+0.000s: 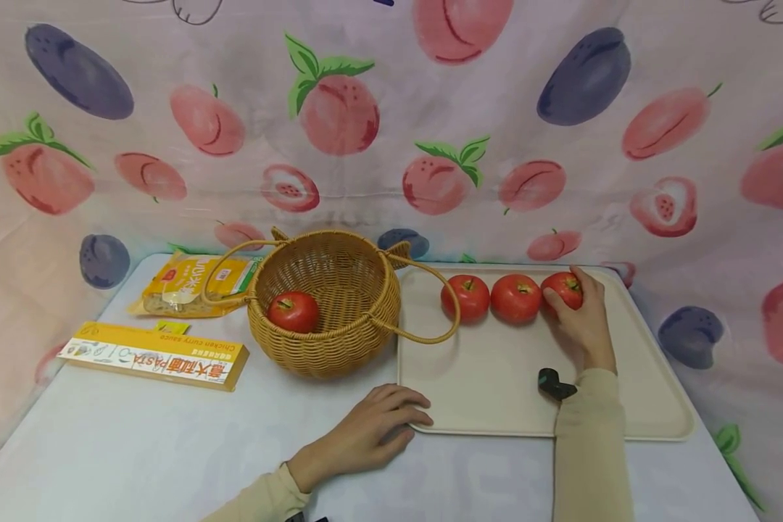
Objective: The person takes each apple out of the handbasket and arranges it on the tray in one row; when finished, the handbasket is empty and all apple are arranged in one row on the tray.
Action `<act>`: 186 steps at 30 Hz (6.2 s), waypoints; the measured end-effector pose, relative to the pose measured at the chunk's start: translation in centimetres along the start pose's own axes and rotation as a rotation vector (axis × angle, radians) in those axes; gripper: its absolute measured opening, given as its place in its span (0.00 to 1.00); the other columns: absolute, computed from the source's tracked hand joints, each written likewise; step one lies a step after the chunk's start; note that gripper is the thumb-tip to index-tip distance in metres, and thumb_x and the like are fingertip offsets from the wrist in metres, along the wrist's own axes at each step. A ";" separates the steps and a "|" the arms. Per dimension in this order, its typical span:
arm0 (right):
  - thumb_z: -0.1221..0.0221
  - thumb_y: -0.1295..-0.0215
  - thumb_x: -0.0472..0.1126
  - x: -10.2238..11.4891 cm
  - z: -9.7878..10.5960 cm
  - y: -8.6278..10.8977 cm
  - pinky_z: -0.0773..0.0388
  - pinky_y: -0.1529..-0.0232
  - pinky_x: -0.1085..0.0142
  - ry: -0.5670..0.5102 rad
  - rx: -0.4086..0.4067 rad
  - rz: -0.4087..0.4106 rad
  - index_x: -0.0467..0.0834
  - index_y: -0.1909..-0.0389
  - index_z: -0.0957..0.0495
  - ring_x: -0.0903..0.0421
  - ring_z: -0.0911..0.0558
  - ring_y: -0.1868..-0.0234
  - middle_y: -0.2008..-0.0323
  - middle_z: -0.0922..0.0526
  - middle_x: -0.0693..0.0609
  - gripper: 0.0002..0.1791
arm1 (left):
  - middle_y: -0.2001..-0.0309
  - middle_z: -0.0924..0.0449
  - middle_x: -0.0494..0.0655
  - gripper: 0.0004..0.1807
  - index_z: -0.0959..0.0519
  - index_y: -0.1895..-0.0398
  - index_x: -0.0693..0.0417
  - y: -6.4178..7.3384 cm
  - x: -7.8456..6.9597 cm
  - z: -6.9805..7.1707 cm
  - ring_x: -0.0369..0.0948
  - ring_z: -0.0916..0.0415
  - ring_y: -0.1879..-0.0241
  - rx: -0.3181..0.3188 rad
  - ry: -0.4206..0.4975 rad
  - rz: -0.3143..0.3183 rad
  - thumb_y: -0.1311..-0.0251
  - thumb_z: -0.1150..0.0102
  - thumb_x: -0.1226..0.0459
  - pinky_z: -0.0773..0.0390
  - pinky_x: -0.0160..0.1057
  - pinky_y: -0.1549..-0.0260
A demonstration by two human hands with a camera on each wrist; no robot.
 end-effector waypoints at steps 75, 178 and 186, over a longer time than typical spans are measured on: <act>0.42 0.40 0.27 18.6 -6.9 5.4 0.29 0.42 0.71 -0.175 0.222 0.680 0.38 0.49 0.25 0.69 0.28 0.47 0.50 0.23 0.44 0.17 | 0.42 0.29 0.35 0.14 0.24 0.49 0.37 0.0 0.0 0.1 0.34 0.36 0.39 0.006 -0.002 0.004 0.36 0.48 0.60 0.37 0.39 0.34; 0.43 0.36 0.55 31.2 -24.3 7.5 0.32 0.35 0.56 0.661 0.968 1.153 0.62 0.32 0.39 0.50 0.36 0.33 0.32 0.44 0.48 0.32 | 0.41 0.29 0.34 0.14 0.24 0.48 0.36 0.1 0.0 -0.2 0.33 0.36 0.39 0.021 0.003 0.002 0.35 0.50 0.59 0.38 0.37 0.34; 0.43 0.36 0.51 31.1 -24.8 7.4 0.32 0.35 0.58 0.575 1.106 1.068 0.53 0.30 0.42 0.50 0.34 0.34 0.28 0.47 0.45 0.34 | 0.41 0.29 0.35 0.14 0.24 0.48 0.37 0.1 0.0 -0.1 0.34 0.36 0.39 0.018 -0.009 -0.007 0.35 0.49 0.60 0.38 0.36 0.34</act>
Point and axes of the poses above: each hand's wrist, its own y-axis away from the middle knuckle, its own z-axis out of the back of the hand, x = y × z, the point moved 4 cm from there along -y, towards the middle knuckle
